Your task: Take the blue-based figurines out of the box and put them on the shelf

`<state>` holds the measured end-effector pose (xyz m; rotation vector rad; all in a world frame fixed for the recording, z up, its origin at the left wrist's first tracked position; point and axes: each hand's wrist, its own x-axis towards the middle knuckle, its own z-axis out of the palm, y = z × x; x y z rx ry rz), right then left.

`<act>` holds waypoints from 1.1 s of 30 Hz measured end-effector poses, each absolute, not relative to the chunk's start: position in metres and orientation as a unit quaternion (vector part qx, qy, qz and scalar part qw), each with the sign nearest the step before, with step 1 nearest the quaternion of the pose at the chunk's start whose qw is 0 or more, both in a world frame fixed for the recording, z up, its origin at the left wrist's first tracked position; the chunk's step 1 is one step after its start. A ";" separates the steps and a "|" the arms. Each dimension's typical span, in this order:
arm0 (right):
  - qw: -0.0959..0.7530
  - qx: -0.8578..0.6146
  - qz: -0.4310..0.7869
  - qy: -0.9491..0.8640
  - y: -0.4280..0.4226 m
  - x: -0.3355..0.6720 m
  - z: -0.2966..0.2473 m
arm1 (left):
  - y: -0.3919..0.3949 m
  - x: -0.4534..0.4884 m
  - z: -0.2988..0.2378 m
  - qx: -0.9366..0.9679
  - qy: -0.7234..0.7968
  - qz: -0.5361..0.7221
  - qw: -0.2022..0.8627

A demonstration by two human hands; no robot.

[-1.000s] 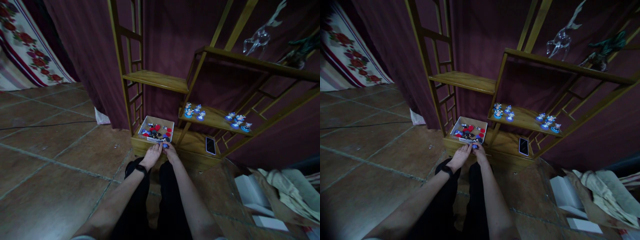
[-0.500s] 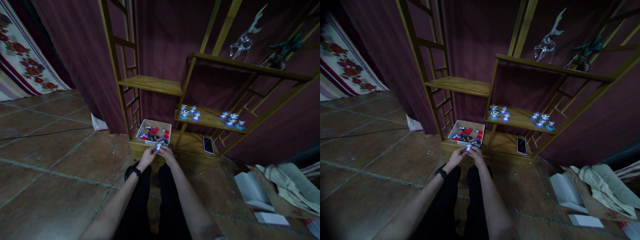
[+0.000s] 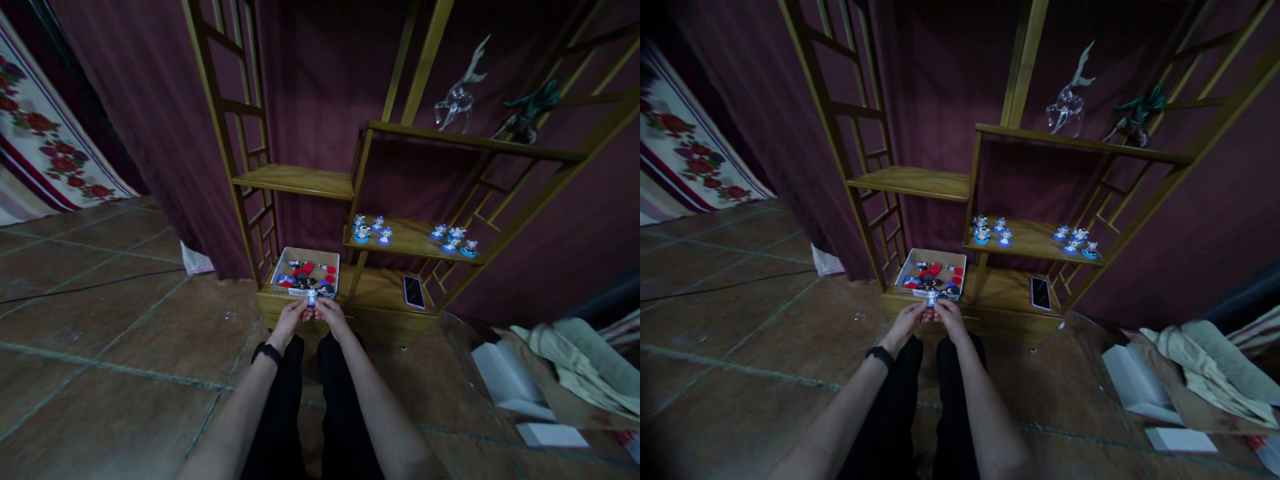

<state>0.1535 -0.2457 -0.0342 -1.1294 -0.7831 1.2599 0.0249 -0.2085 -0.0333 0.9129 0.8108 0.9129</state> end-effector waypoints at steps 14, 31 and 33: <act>0.581 -0.532 0.485 -0.381 -0.242 0.157 -0.038 | -0.211 0.031 -0.028 0.442 0.424 0.408 0.677; 0.548 -0.581 0.437 -0.414 -0.228 0.161 -0.051 | -0.200 0.042 -0.032 0.273 0.432 0.408 0.757; 0.560 -0.569 0.452 -0.399 -0.225 0.162 -0.053 | -0.197 0.042 -0.033 0.257 0.410 0.418 0.769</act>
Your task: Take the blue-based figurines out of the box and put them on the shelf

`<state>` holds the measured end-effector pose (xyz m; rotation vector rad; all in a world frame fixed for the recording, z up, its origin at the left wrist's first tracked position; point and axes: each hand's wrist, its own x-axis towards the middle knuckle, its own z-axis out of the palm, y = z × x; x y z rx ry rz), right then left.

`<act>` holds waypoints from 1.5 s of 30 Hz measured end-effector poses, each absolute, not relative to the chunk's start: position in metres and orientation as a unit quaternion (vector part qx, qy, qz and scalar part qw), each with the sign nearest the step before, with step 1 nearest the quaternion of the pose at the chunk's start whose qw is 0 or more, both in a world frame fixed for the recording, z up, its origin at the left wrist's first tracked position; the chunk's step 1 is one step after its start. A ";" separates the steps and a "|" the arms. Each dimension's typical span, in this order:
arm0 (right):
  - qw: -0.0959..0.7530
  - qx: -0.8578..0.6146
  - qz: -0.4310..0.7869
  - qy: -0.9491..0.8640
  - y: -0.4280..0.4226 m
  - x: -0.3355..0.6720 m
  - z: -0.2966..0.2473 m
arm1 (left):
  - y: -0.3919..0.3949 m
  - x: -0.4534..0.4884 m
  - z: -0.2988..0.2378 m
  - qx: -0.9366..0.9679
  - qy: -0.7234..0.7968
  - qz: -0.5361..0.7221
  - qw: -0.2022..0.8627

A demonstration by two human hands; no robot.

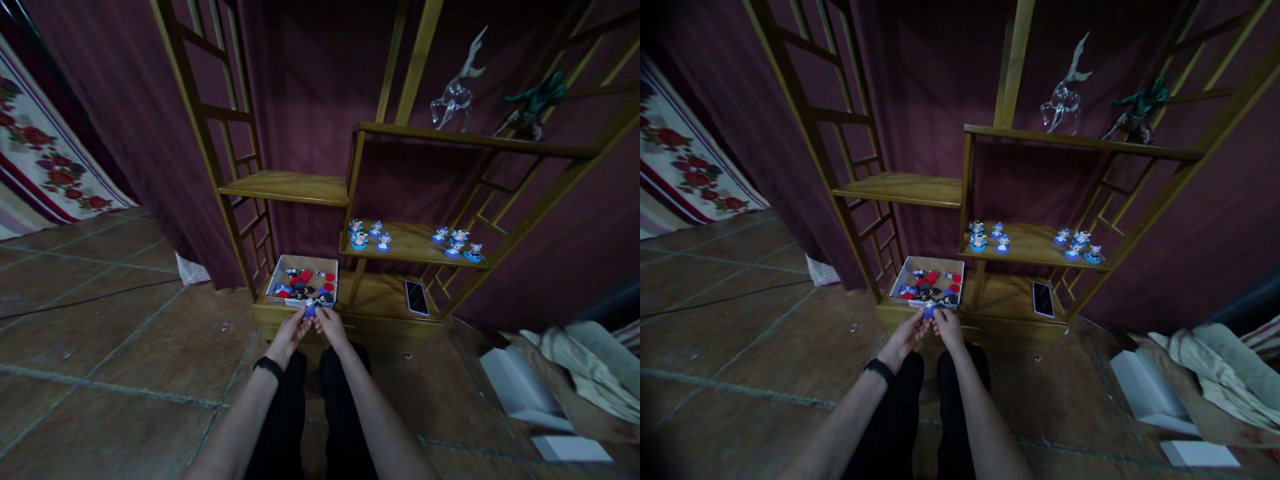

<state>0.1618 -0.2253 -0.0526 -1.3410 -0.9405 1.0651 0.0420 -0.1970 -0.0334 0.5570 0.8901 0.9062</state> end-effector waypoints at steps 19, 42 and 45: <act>0.585 -0.555 0.514 -0.294 -0.218 0.164 -0.045 | -0.187 0.044 -0.047 0.246 0.397 0.444 0.764; 0.579 -0.564 0.495 -0.319 -0.220 0.163 -0.053 | -0.195 0.041 -0.037 0.256 0.404 0.443 0.758; 0.574 -0.558 0.498 -0.334 -0.220 0.164 -0.053 | -0.194 0.040 -0.039 0.264 0.406 0.443 0.755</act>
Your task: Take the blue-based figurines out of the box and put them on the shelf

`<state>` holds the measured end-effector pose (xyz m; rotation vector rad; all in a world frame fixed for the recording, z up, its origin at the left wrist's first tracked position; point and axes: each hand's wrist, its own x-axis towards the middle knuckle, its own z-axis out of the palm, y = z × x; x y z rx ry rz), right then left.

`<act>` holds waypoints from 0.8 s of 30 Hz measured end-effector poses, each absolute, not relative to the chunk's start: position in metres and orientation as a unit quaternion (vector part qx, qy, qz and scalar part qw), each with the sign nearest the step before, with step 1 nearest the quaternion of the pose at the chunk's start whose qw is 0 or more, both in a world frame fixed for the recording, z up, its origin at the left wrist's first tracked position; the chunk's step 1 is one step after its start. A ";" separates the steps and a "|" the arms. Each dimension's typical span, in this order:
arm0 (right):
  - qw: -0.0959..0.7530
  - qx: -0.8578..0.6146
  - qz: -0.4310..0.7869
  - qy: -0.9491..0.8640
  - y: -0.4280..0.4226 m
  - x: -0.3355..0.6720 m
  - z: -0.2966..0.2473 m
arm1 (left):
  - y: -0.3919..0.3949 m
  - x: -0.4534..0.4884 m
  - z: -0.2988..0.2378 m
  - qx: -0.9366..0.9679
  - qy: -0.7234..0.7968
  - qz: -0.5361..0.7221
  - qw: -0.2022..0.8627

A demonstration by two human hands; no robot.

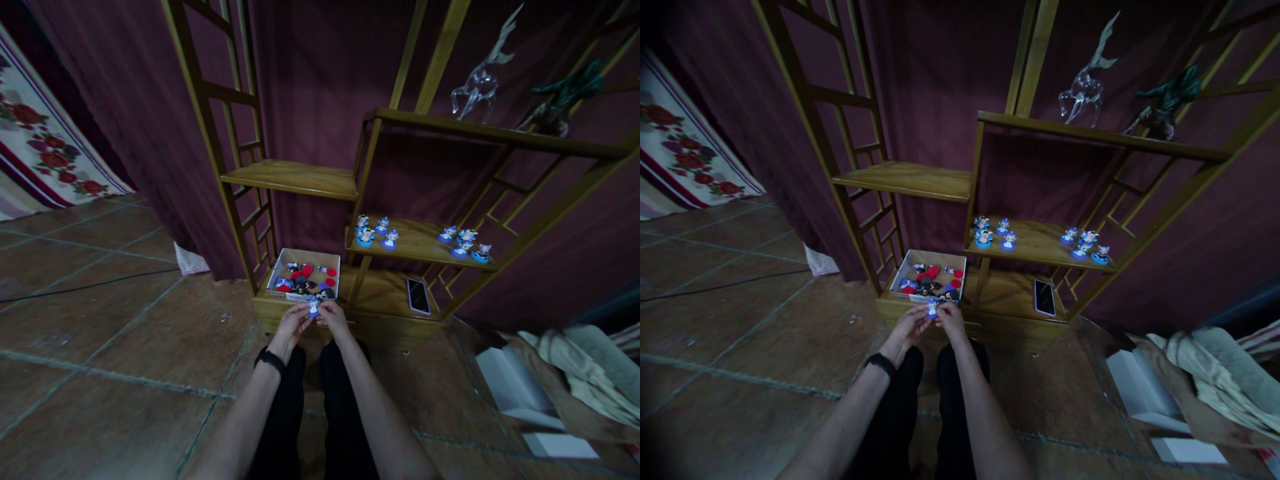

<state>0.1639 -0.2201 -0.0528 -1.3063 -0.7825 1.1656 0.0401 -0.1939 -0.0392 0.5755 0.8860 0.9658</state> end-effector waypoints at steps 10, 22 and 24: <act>0.566 -0.558 0.503 -0.340 -0.219 0.166 -0.053 | -0.190 0.041 -0.045 0.268 0.417 0.471 0.730; 0.565 -0.551 0.497 -0.362 -0.224 0.165 -0.045 | -0.185 0.039 -0.051 0.231 0.415 0.446 0.759; 0.560 -0.546 0.501 -0.370 -0.225 0.165 -0.044 | -0.184 0.038 -0.051 0.229 0.415 0.447 0.758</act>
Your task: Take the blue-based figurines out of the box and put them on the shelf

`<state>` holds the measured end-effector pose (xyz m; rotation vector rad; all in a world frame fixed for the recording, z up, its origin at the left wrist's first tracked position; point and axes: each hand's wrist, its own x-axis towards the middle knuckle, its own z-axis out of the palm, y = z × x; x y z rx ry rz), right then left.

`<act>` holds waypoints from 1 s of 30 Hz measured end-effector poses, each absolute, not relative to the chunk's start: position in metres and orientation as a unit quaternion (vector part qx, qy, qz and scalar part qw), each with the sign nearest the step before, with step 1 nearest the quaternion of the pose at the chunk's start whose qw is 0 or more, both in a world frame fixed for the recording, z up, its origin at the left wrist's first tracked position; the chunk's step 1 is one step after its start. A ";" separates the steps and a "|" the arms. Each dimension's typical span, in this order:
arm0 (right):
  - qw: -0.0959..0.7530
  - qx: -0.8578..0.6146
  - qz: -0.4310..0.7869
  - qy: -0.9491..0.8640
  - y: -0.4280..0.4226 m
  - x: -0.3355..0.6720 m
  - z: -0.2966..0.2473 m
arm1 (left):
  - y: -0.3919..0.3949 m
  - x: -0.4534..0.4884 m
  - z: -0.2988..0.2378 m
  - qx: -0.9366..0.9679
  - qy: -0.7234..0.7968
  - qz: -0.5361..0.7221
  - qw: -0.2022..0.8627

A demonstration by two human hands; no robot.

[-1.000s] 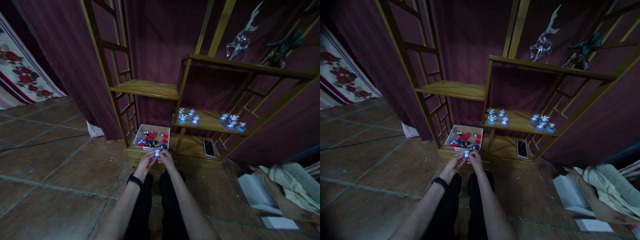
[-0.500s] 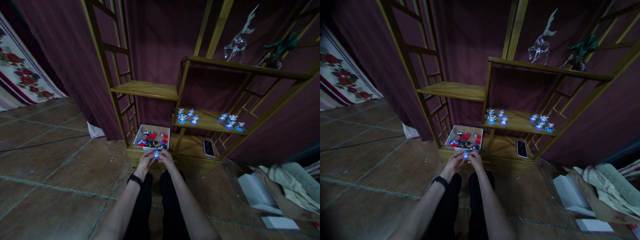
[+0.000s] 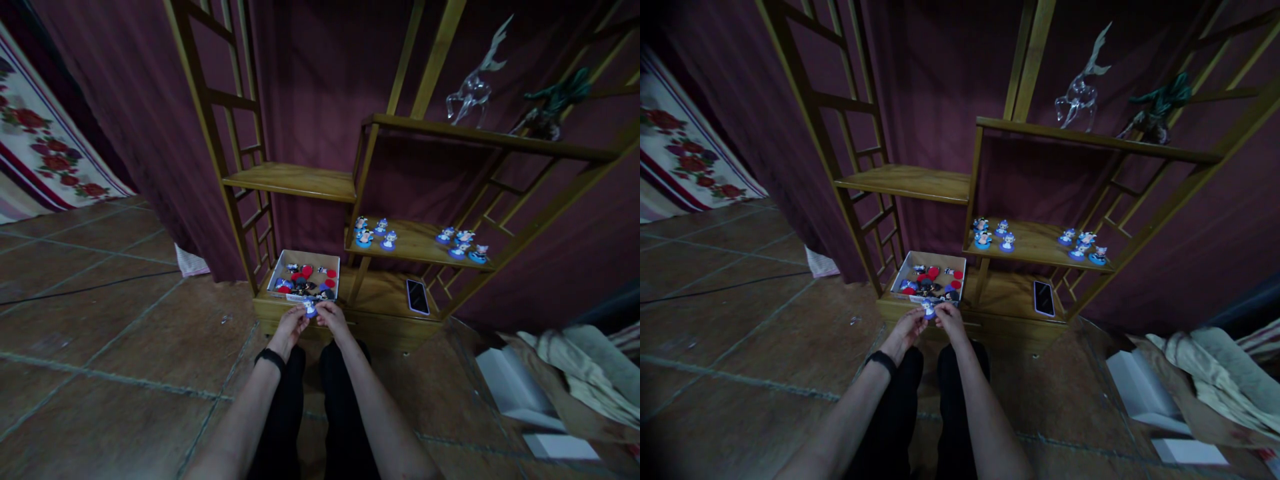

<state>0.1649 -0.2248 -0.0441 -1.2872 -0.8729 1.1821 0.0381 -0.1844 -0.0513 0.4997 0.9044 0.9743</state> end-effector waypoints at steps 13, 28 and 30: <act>0.566 -0.549 0.492 -0.369 -0.224 0.162 -0.042 | -0.183 0.039 -0.052 0.216 0.419 0.441 0.763; 0.562 -0.567 0.484 -0.359 -0.217 0.163 -0.056 | -0.187 0.039 -0.046 0.237 0.398 0.436 0.771; 0.562 -0.568 0.481 -0.360 -0.217 0.163 -0.056 | -0.189 0.038 -0.045 0.248 0.396 0.437 0.769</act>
